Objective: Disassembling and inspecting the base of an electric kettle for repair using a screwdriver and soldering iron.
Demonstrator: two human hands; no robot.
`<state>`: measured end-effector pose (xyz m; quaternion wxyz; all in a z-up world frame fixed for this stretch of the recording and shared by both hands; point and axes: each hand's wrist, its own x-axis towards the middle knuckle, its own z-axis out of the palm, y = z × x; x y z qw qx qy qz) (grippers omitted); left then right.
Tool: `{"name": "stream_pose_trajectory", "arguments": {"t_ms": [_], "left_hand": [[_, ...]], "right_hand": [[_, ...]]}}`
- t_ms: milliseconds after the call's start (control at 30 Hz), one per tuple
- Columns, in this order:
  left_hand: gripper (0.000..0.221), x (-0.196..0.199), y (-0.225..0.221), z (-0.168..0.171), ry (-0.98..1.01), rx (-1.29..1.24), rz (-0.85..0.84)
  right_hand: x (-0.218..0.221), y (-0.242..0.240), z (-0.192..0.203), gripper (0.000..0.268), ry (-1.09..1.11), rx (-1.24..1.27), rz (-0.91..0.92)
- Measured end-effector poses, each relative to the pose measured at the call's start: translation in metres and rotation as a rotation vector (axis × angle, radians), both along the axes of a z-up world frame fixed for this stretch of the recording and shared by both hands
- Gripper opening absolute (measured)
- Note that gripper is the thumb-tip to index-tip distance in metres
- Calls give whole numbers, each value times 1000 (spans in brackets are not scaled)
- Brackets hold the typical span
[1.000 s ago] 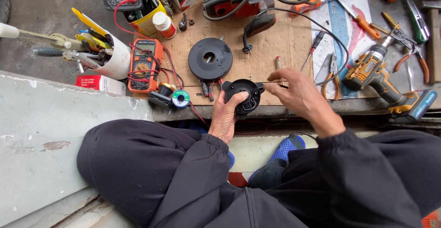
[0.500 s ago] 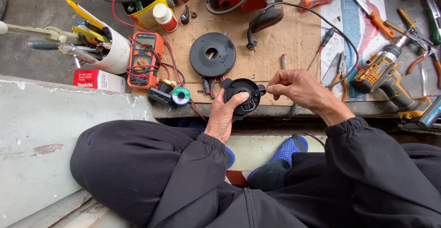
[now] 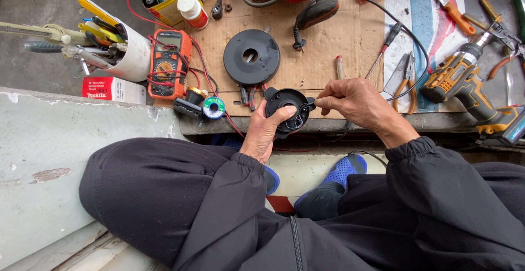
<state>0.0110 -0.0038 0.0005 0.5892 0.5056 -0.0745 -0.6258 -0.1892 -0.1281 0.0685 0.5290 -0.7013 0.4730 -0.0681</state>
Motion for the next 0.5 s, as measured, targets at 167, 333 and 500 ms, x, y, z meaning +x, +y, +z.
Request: {"name": "stream_pose_trajectory", "arguments": {"t_ms": [167, 333, 500], "left_hand": [[62, 1, 2, 6, 18, 4, 8], [61, 2, 0, -9, 20, -1, 13], [58, -4, -3, -11, -25, -40, 67]], "right_hand": [[-2, 2, -8, 7, -14, -39, -2], [0, 4, -26, 4, -20, -136, 21], [10, 20, -19, 15, -53, -251, -106]]}}
